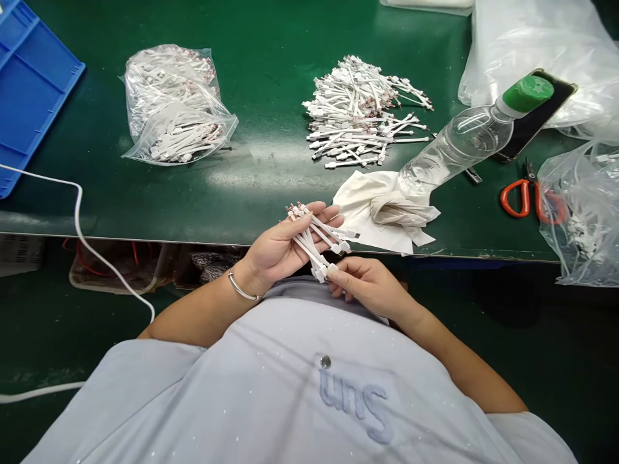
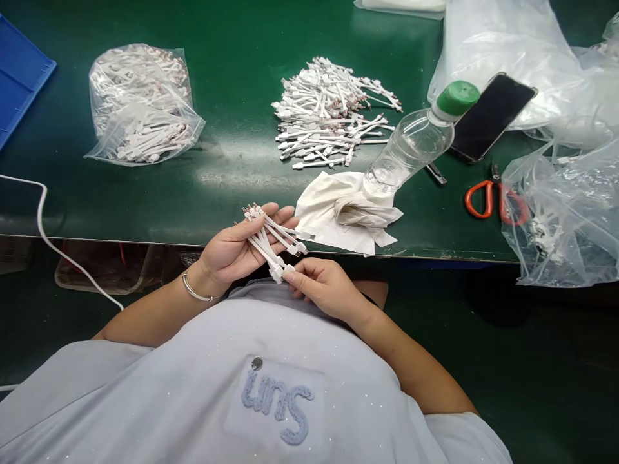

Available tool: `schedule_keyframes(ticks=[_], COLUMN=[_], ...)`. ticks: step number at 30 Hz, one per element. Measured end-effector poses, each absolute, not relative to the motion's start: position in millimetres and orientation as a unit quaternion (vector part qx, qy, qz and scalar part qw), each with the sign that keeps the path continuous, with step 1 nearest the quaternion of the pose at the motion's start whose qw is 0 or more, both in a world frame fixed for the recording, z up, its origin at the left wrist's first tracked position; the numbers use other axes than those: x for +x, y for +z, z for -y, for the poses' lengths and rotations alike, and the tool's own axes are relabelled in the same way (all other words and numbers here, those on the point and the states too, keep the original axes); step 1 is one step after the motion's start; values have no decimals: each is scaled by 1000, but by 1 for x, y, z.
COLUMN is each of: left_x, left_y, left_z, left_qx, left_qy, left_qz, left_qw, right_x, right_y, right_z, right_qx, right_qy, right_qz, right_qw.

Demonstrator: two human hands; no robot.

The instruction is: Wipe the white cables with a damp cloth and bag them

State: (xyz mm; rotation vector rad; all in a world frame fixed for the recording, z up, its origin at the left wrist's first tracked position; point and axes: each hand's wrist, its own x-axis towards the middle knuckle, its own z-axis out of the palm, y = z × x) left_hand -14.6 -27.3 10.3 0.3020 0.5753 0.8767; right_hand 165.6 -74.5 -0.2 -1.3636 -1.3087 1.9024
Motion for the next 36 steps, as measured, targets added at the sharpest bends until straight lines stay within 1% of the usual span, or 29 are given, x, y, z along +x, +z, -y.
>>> schedule_keyframes(ticks=[3,9,13,18,24,29,31,36], left_x=[-14,-11,-12,-12,-15,-18,-17,-15], left_y=[11,13,15,16,14,13,14,16], left_z=[27,27,26,26,26,24,23,23], left_qx=[123,80,69,80,79,68,66,63], left_qy=[426,436,435,434,432,434,436,436], left_qz=[-281,-274,-268,-254,-259,-259,-258,-262], left_qw=[851,854,857,861,860,860,860,859], right_x=[167,164,160,154,151,151,152,152], right_y=[2,0,-3,-6,-6,-4,-3,-4], right_z=[72,70,69,67,66,65,65,66], right_qx=[-506,-535,-548,-463,-489,-520,-525,-499], right_qy=[666,649,632,705,695,671,672,700], right_qz=[481,457,426,446,390,386,388,420], right_qw=[261,290,344,299,355,360,350,292])
